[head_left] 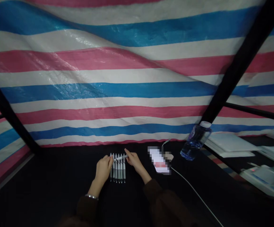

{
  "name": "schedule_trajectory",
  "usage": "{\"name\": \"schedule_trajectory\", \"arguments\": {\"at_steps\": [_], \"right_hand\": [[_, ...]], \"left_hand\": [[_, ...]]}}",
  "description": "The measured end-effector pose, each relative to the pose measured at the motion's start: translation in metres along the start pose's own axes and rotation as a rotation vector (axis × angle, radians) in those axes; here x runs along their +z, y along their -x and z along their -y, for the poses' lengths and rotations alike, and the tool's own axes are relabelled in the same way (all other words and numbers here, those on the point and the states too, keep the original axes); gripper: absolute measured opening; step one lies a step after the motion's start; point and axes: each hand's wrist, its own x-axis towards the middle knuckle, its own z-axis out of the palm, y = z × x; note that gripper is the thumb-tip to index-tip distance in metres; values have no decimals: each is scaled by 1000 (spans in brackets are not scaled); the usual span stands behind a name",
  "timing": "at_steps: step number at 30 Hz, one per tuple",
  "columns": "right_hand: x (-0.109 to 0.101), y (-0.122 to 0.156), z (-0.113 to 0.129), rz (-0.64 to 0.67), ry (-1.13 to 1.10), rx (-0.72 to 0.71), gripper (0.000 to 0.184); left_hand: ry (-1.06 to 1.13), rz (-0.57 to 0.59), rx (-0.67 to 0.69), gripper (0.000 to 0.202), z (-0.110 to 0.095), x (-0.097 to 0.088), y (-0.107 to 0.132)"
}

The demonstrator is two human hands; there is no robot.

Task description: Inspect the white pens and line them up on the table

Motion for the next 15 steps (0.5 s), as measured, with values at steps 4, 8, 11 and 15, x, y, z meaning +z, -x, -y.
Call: {"name": "schedule_trajectory", "arguments": {"at_steps": [4, 8, 11, 15], "right_hand": [[-2, 1, 2, 32, -20, -5, 51], [-7, -1, 0, 89, -79, -27, 34], [-7, -4, -2, 80, -140, -6, 32], [-5, -6, -6, 1, -182, 59, 44]], "left_hand": [[25, -14, -13, 44, 1, 1, 0], [49, -19, -26, 44, 2, 1, 0], [64, -17, -27, 44, 2, 1, 0], [74, -24, -37, 45, 1, 1, 0]]}}
